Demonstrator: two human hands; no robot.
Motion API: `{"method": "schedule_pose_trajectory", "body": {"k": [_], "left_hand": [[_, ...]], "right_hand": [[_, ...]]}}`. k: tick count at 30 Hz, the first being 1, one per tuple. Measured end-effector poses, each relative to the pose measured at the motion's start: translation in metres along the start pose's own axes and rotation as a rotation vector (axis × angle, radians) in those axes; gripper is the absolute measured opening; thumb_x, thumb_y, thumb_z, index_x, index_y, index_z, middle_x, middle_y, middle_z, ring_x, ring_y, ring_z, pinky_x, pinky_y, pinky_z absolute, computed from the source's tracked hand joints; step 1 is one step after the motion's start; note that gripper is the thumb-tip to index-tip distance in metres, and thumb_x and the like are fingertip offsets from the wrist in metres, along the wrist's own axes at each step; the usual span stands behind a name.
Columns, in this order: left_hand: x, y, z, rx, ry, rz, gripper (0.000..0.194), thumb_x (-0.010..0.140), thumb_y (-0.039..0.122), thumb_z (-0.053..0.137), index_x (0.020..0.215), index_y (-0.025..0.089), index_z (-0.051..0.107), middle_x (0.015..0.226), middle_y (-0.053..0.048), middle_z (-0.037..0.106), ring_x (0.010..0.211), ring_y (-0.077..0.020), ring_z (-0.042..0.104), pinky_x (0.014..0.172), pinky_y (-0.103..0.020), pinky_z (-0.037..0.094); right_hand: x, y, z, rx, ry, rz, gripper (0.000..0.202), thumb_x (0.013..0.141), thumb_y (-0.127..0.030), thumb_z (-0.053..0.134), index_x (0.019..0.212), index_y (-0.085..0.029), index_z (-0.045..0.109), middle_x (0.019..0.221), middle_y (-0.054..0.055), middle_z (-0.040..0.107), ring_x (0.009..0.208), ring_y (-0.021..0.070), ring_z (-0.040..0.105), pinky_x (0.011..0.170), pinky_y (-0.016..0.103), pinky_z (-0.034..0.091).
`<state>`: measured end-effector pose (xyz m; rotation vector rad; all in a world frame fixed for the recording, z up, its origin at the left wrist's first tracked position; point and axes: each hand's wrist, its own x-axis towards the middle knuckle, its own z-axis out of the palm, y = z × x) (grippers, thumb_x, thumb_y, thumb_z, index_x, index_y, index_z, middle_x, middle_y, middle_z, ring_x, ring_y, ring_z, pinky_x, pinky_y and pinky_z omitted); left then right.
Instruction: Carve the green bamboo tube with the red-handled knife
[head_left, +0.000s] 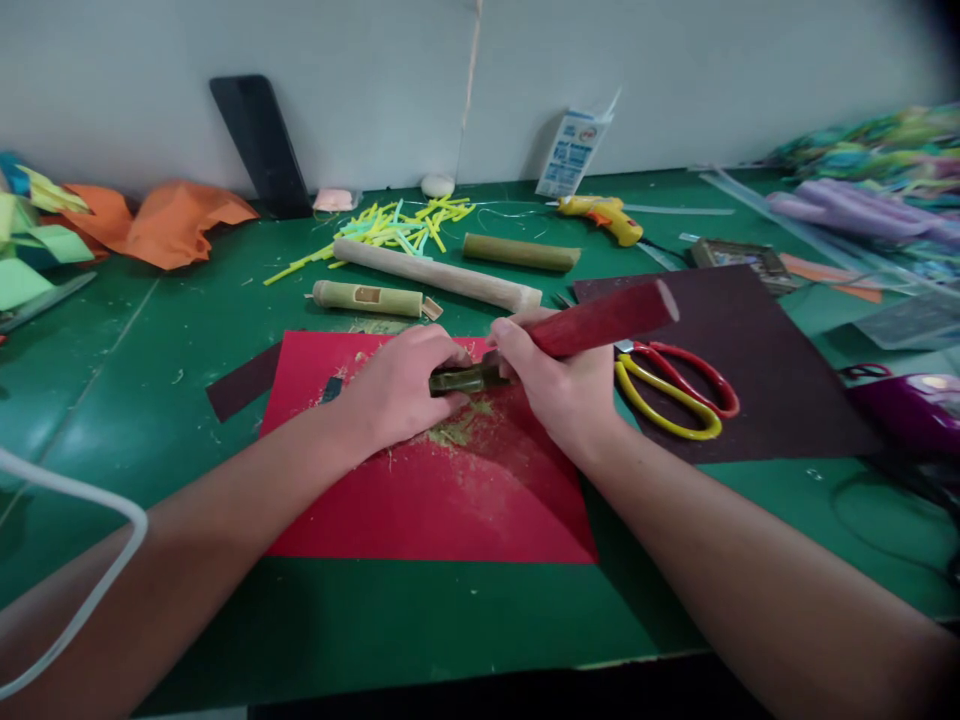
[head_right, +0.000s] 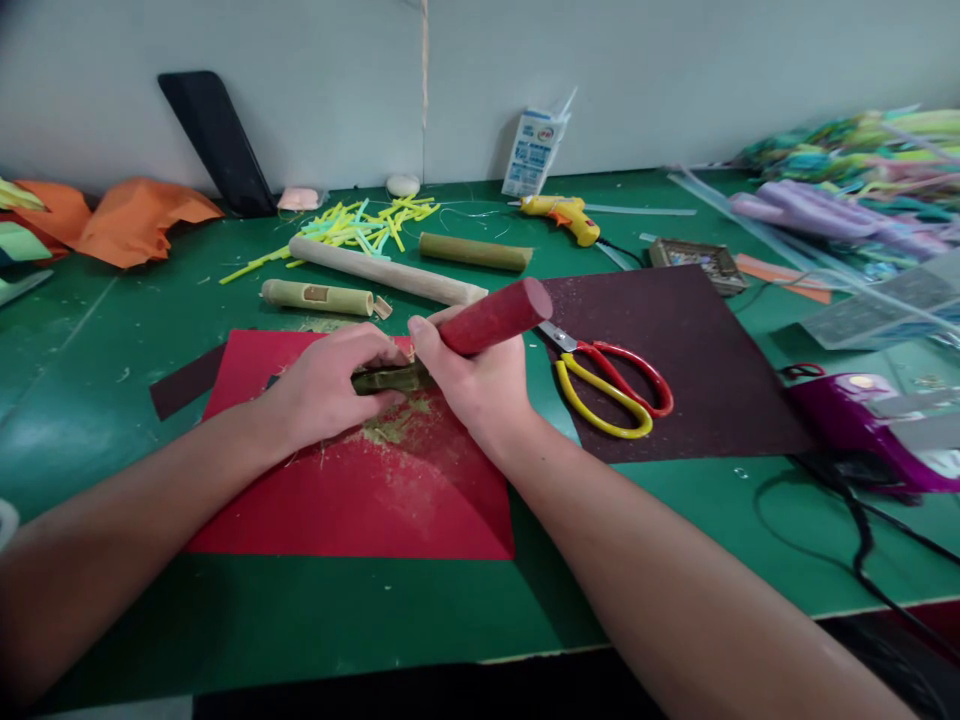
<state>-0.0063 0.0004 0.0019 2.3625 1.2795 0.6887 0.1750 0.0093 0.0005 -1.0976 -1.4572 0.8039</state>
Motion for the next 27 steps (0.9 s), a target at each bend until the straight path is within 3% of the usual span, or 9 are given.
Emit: {"method": "schedule_pose_trajectory", "body": {"k": [5, 11, 19, 23, 27], "left_hand": [[0.003, -0.004, 0.001, 0.002, 0.002, 0.027, 0.013, 0.076, 0.02, 0.068, 0.088, 0.019, 0.063, 0.088, -0.003, 0.06, 0.086, -0.0203, 0.059, 0.075, -0.034, 0.047], [0.005, -0.006, 0.002, -0.013, 0.023, 0.057, 0.012, 0.075, 0.018, 0.067, 0.086, 0.018, 0.061, 0.086, -0.003, 0.059, 0.082, -0.0192, 0.059, 0.074, -0.033, 0.048], [0.006, -0.014, 0.006, 0.059, 0.027, 0.139, 0.015, 0.078, 0.024, 0.067, 0.088, 0.018, 0.057, 0.089, -0.005, 0.059, 0.088, -0.0231, 0.058, 0.077, -0.037, 0.048], [0.008, -0.015, 0.005, 0.048, -0.001, 0.112, 0.02, 0.081, 0.032, 0.071, 0.087, 0.018, 0.058, 0.09, -0.005, 0.058, 0.087, -0.0233, 0.058, 0.077, -0.037, 0.047], [0.009, -0.014, 0.005, 0.033, -0.003, 0.077, 0.018, 0.082, 0.03, 0.071, 0.084, 0.018, 0.057, 0.091, -0.006, 0.058, 0.087, -0.0231, 0.058, 0.076, -0.037, 0.048]], "right_hand": [[0.004, -0.005, 0.002, -0.052, -0.058, 0.015, 0.023, 0.078, -0.037, 0.072, 0.065, -0.022, 0.062, 0.061, -0.001, 0.06, 0.058, 0.0141, 0.055, 0.058, 0.031, 0.046], [0.009, -0.004, 0.006, -0.083, -0.01, 0.026, 0.022, 0.078, -0.026, 0.066, 0.06, -0.022, 0.055, 0.058, -0.002, 0.054, 0.055, 0.0125, 0.05, 0.058, 0.031, 0.043], [0.011, 0.005, 0.012, -0.097, -0.016, -0.054, 0.019, 0.076, -0.027, 0.065, 0.062, -0.022, 0.055, 0.062, -0.002, 0.055, 0.06, 0.0127, 0.051, 0.058, 0.031, 0.043], [0.012, 0.005, 0.014, -0.136, -0.005, -0.065, 0.021, 0.077, -0.028, 0.064, 0.06, -0.023, 0.053, 0.061, -0.002, 0.054, 0.061, 0.0134, 0.051, 0.06, 0.031, 0.044], [0.014, 0.003, 0.015, -0.141, -0.002, -0.036, 0.023, 0.075, -0.026, 0.064, 0.058, -0.022, 0.049, 0.059, -0.003, 0.052, 0.059, 0.0123, 0.048, 0.057, 0.03, 0.041]]}}
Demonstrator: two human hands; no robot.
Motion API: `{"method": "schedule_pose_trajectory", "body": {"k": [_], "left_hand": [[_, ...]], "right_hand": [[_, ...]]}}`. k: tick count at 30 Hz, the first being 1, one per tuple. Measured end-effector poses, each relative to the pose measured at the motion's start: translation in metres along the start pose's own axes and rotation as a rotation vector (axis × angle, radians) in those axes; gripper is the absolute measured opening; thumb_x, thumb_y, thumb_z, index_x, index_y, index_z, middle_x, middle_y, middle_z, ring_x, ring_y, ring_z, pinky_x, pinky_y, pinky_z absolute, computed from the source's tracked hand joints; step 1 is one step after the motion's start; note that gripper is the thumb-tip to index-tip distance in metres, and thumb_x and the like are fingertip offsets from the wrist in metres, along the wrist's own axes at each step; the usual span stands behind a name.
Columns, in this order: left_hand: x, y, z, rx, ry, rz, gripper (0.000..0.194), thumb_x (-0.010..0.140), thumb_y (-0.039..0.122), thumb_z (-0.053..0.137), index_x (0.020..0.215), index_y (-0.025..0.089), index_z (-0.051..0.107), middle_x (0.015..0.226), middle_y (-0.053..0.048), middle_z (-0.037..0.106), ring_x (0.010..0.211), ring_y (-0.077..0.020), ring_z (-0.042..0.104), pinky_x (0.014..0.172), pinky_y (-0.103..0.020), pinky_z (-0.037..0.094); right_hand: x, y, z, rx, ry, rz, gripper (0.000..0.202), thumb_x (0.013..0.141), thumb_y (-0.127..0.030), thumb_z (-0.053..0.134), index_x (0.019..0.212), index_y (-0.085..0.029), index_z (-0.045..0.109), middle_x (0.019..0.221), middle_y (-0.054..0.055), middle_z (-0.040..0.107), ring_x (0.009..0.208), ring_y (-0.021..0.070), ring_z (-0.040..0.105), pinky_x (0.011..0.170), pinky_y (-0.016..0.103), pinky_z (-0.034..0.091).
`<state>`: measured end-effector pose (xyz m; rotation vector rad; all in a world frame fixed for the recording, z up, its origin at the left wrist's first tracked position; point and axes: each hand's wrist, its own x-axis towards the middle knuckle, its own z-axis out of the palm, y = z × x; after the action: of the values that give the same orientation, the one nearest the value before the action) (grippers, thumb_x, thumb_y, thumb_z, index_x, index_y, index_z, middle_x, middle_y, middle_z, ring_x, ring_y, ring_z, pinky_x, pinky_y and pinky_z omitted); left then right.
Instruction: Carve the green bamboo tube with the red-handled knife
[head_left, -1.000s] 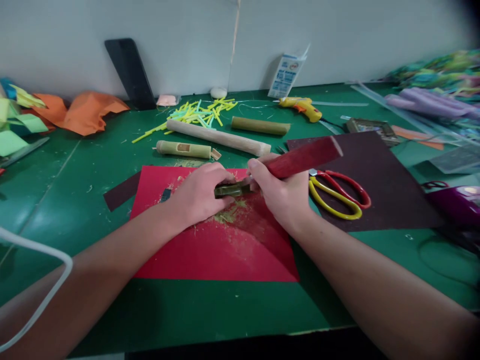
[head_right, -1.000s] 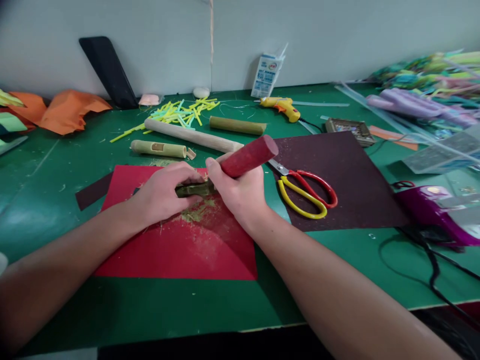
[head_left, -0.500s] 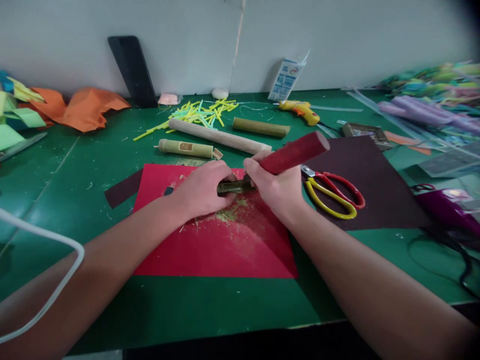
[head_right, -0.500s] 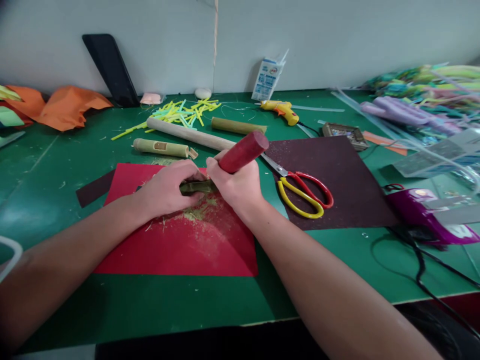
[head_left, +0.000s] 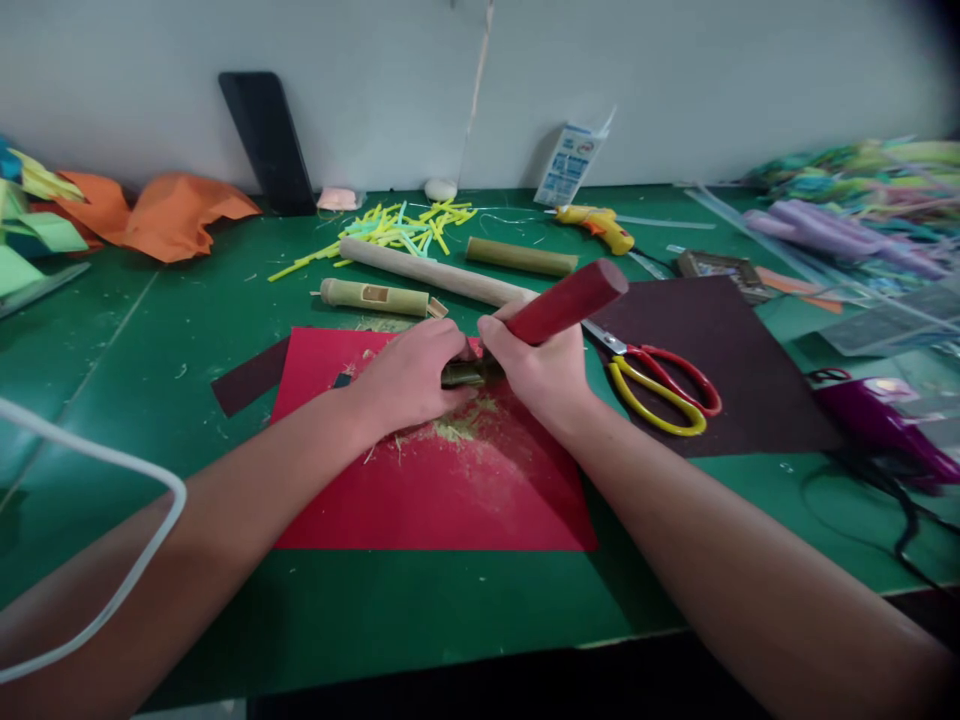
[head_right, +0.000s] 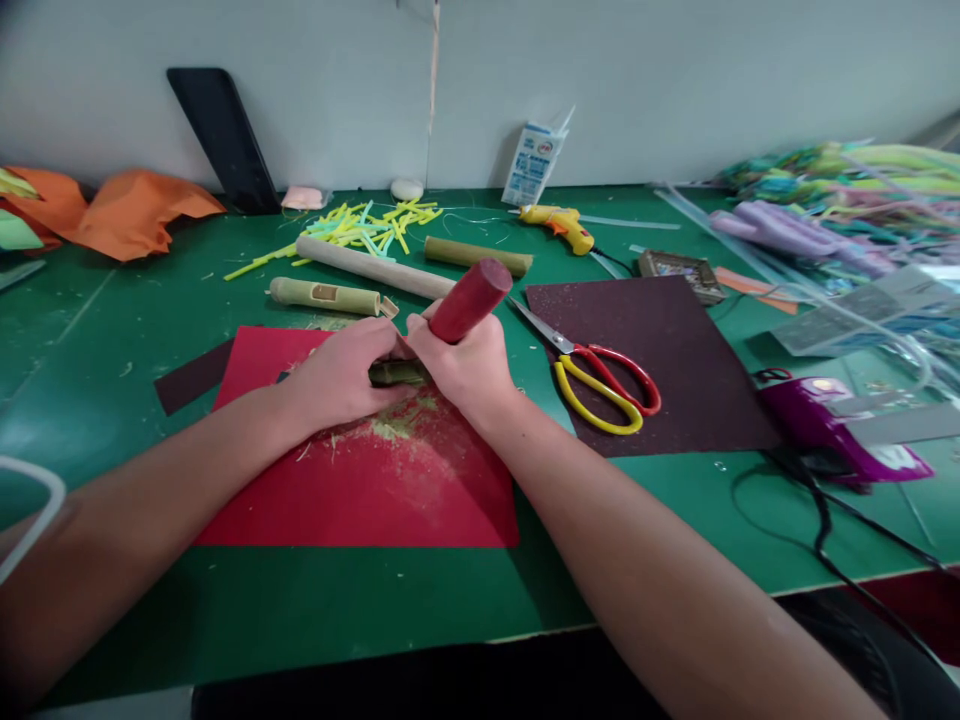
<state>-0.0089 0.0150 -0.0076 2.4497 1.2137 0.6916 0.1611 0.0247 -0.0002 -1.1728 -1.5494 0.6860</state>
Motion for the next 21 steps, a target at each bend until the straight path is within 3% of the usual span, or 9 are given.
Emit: {"method": "schedule_pose_trajectory", "body": {"k": [8, 14, 21], "left_hand": [[0.0, 0.001, -0.001, -0.023, -0.011, -0.011, 0.021, 0.081, 0.026, 0.07, 0.1, 0.018, 0.065, 0.106, -0.009, 0.067, 0.101, -0.0271, 0.063, 0.086, -0.042, 0.051], [-0.001, 0.001, -0.003, 0.041, 0.017, -0.013, 0.021, 0.085, 0.032, 0.066, 0.097, 0.017, 0.072, 0.102, -0.011, 0.068, 0.098, -0.0289, 0.065, 0.084, -0.044, 0.052], [0.001, 0.005, 0.0, 0.028, 0.012, -0.061, 0.021, 0.083, 0.028, 0.067, 0.098, 0.015, 0.072, 0.103, -0.012, 0.068, 0.101, -0.0289, 0.064, 0.087, -0.043, 0.052]], "right_hand": [[0.013, -0.009, -0.001, -0.082, -0.131, 0.133, 0.027, 0.074, -0.026, 0.065, 0.055, -0.022, 0.045, 0.054, -0.003, 0.05, 0.053, 0.0109, 0.045, 0.05, 0.03, 0.035], [0.017, -0.007, 0.008, -0.068, -0.068, 0.128, 0.031, 0.072, -0.022, 0.062, 0.052, -0.023, 0.038, 0.051, -0.005, 0.041, 0.052, 0.0094, 0.038, 0.05, 0.029, 0.032], [0.017, -0.008, 0.01, -0.079, -0.076, 0.135, 0.031, 0.07, -0.018, 0.06, 0.052, -0.023, 0.036, 0.05, -0.004, 0.041, 0.052, 0.01, 0.037, 0.049, 0.03, 0.031]]}}
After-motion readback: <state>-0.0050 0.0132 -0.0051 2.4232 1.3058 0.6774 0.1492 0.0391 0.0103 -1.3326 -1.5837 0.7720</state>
